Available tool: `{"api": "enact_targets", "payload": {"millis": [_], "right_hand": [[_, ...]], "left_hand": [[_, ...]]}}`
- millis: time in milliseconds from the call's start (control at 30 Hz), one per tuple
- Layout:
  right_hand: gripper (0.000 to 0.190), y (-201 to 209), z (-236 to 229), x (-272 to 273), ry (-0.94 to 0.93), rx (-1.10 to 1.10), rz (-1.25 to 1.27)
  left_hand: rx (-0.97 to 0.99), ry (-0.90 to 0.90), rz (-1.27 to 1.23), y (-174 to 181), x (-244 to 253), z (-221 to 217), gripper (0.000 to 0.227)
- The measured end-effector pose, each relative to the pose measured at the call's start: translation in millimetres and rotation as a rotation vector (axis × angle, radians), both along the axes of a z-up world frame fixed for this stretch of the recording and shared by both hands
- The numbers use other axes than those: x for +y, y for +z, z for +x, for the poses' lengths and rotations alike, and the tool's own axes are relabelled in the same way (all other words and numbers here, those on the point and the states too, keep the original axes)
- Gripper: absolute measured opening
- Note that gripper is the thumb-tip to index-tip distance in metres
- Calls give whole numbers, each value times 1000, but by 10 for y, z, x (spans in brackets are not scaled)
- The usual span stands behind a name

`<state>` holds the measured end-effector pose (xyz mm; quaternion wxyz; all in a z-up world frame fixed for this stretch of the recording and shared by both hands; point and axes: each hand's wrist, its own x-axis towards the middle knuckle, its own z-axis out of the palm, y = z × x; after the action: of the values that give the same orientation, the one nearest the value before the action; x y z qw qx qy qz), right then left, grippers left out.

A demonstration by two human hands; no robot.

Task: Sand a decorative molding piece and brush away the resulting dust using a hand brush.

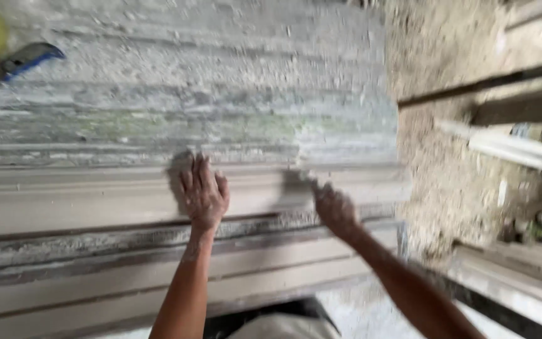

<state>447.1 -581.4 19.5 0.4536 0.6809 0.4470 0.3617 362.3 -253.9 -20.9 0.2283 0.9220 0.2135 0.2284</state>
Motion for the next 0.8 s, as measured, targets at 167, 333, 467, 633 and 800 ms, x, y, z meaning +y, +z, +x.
{"api": "enact_targets", "payload": {"millis": [167,333,467,633,800], "right_hand": [[55,67,-242,474,-457,1055,44],[47,275,231,95,-1058,983,3],[51,-249,93,-103,-199,947,249],[35,-199,237,-465,-460,802,57],[51,272,577,-1350,-1386,964,661]], "left_hand": [[62,-17,-88,-24,-45,-27,45],[43,-35,-122,-164,-55,-17,45],[61,-37,-161,-57,-63,-42,45],[15,-67,-139,-10,-6,-6,44],[-3,-68,-72,25,37,30,45]]}}
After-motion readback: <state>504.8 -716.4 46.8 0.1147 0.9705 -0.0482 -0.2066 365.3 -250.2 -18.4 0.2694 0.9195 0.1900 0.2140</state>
